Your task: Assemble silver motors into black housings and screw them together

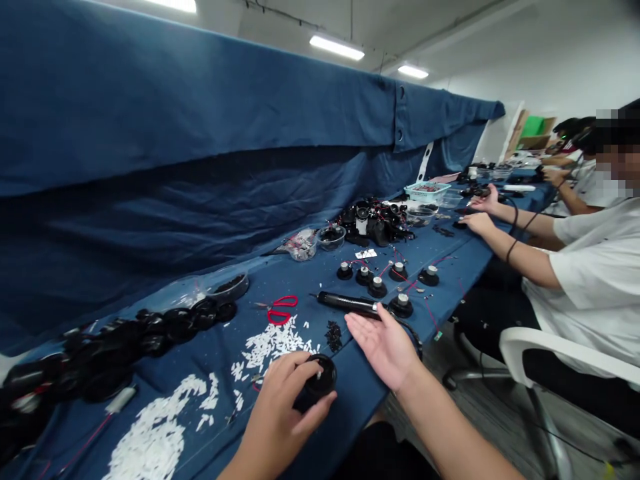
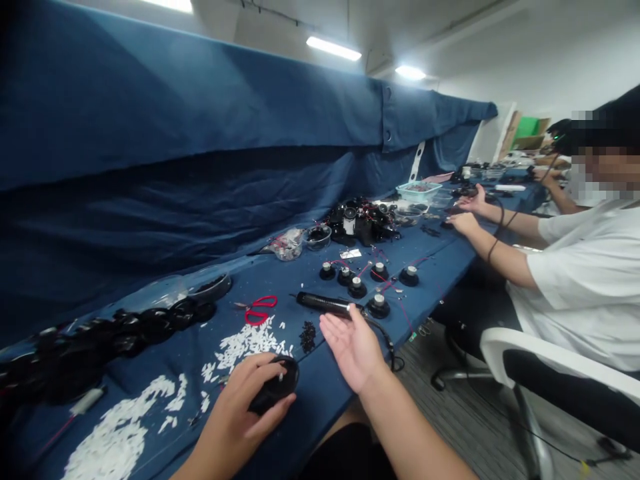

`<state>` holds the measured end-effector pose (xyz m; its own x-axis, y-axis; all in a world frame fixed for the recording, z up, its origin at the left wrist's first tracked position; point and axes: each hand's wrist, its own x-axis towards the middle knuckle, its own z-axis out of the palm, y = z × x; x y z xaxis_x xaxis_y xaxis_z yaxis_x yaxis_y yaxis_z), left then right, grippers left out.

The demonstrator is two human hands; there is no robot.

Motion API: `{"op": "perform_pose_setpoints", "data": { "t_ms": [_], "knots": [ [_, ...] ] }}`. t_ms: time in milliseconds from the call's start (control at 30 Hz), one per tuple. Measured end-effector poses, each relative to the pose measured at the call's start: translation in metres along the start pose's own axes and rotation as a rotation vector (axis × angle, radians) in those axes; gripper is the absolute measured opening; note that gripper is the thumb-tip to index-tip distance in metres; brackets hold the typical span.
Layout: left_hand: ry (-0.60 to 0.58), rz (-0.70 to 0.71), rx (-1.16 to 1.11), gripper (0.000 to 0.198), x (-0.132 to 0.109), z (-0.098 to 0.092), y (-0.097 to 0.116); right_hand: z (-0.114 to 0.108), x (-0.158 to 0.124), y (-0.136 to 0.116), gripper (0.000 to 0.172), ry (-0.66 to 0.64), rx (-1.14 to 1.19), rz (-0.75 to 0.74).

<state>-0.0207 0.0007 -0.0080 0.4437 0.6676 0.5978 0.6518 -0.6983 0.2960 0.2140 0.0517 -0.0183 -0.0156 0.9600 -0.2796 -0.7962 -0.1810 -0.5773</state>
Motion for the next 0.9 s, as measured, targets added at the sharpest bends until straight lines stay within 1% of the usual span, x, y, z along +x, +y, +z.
{"op": "perform_pose_setpoints", "data": {
  "t_ms": [100, 167, 233, 300, 400, 467, 567, 633, 667, 733, 767, 833, 900],
  "knots": [
    [0.011, 0.025, -0.016, 0.028, 0.000, 0.002, 0.000, -0.002, -0.013, 0.002, 0.034, -0.109, -0.143, 0.032],
    [0.014, 0.016, -0.064, 0.028, 0.001, 0.001, 0.000, -0.002, -0.026, 0.005, 0.035, -0.189, -0.256, -0.004],
    [0.011, -0.013, -0.119, 0.027, 0.005, -0.003, 0.002, -0.001, -0.039, 0.009, 0.034, -0.282, -0.373, -0.061],
    [0.032, -0.032, -0.157, 0.026, 0.011, -0.013, 0.006, 0.000, -0.050, 0.013, 0.033, -0.393, -0.471, -0.106],
    [0.085, -0.038, -0.202, 0.028, 0.024, -0.032, 0.019, 0.005, -0.062, 0.012, 0.039, -0.529, -0.552, -0.173],
    [0.070, -0.037, -0.265, 0.031, 0.032, -0.042, 0.030, 0.012, -0.068, 0.008, 0.041, -0.579, -0.590, -0.253],
    [0.027, -0.028, -0.383, 0.033, 0.041, -0.049, 0.047, 0.025, -0.079, -0.002, 0.032, -0.612, -0.648, -0.375],
    [0.027, -0.012, -0.417, 0.037, 0.042, -0.050, 0.057, 0.029, -0.088, -0.011, 0.026, -0.609, -0.667, -0.396],
    [0.028, 0.001, -0.409, 0.040, 0.042, -0.051, 0.060, 0.028, -0.093, -0.018, 0.025, -0.596, -0.670, -0.394],
    [0.013, 0.037, -0.346, 0.047, 0.037, -0.054, 0.061, 0.016, -0.104, -0.037, 0.024, -0.537, -0.678, -0.427],
    [0.002, 0.055, -0.301, 0.050, 0.033, -0.055, 0.059, 0.006, -0.108, -0.051, 0.026, -0.495, -0.693, -0.479],
    [-0.020, 0.087, -0.218, 0.052, 0.019, -0.057, 0.048, -0.021, -0.114, -0.085, 0.033, -0.345, -0.739, -0.645],
    [-0.023, 0.131, -0.149, 0.051, 0.000, -0.058, 0.031, -0.051, -0.115, -0.127, 0.035, -0.144, -0.862, -0.689]
  ]
}}
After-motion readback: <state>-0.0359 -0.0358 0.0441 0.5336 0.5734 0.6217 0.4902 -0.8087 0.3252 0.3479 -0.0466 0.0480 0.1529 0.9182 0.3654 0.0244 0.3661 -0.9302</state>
